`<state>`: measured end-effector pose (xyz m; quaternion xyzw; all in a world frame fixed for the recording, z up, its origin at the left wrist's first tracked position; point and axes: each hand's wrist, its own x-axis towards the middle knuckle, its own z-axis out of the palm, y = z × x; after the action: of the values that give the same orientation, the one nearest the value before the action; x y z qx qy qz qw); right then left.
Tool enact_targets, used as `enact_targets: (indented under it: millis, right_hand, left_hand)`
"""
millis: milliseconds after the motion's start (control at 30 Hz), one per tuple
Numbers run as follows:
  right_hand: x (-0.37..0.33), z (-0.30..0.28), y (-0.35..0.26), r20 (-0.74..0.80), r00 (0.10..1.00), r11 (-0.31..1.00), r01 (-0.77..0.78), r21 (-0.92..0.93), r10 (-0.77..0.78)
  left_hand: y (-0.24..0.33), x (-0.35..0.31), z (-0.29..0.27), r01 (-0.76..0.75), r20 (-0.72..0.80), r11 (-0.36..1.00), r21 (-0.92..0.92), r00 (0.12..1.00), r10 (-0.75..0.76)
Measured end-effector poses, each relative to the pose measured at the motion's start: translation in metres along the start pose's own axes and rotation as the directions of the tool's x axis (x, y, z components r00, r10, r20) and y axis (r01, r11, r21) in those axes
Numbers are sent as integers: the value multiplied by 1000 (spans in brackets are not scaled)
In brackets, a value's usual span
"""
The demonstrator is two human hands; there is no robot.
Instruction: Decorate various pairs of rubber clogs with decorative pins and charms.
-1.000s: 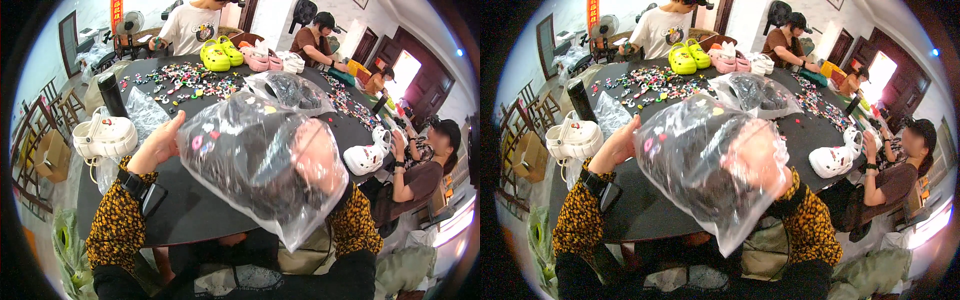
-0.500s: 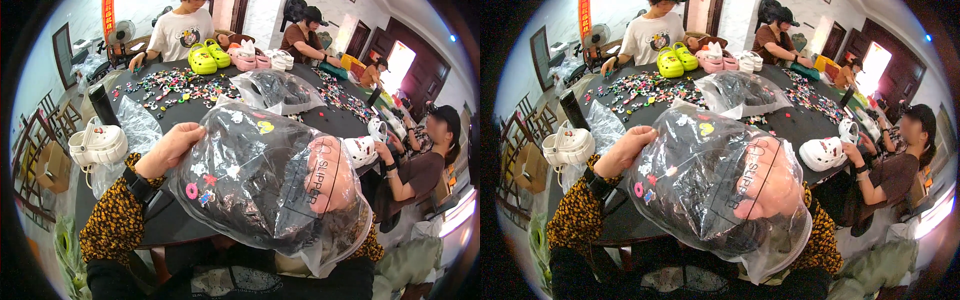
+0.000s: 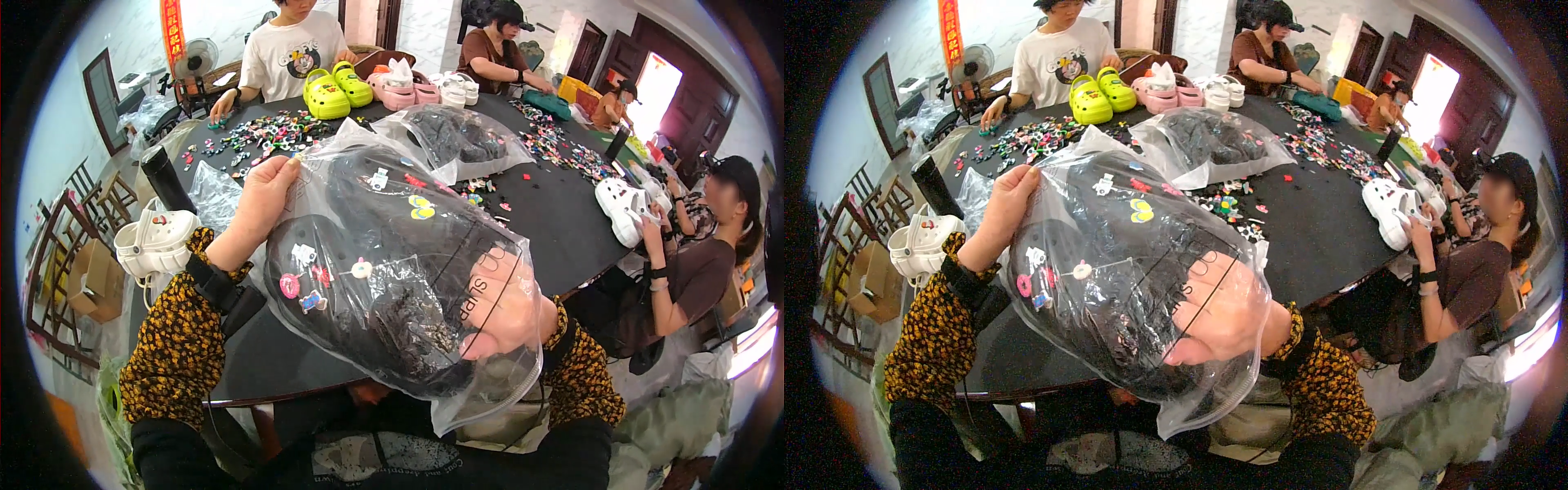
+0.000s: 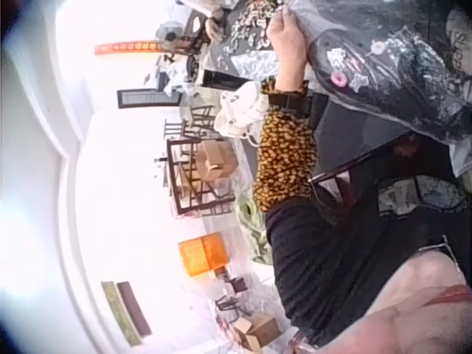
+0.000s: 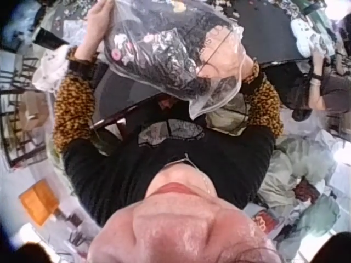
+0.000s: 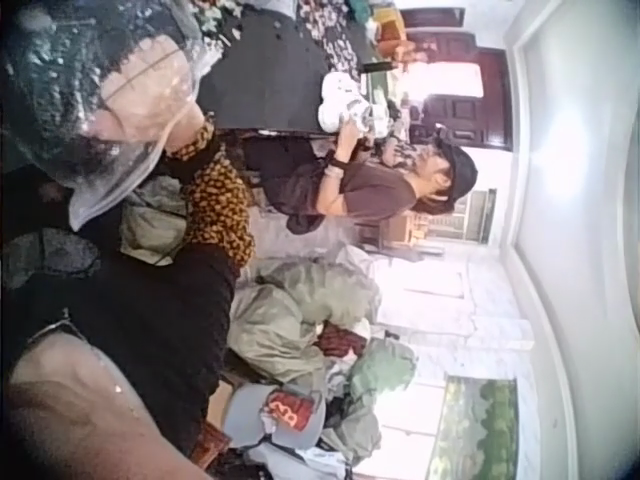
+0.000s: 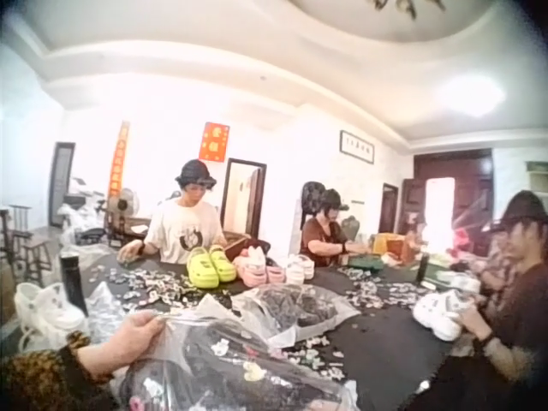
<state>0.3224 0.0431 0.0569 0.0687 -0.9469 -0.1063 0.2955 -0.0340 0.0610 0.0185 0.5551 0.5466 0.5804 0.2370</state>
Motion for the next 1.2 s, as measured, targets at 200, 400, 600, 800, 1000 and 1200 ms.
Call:
enact_targets:
  millis: [200, 400, 600, 800, 1000, 1200]
  right_hand:
    - [-5, 7, -6, -1, 999, 997, -43, 57, 44]
    - [-14, 38, -14, 34, 988, 983, -154, 98, 152]
    - [-21, 31, -27, 2, 985, 979, -170, 116, 171]
    - [-26, 7, -38, 131, 975, 970, -198, 140, 180]
    - [-29, -10, -52, 105, 981, 980, -173, 96, 162]
    - [-28, -32, -54, 90, 991, 995, -96, 24, 94]
  left_hand:
    - [3, 6, -9, -81, -28, 990, 116, 996, 85]
    - [1, 20, -11, -80, -61, 972, 221, 994, 95]
    - [-3, 24, -16, -120, -41, 965, 233, 990, 133]
    - [7, 18, -21, -144, -7, 945, 295, 988, 153]
    - [14, 8, -24, -137, -1, 924, 358, 989, 147]
    - [-2, 5, -40, -122, -52, 923, 364, 987, 151]
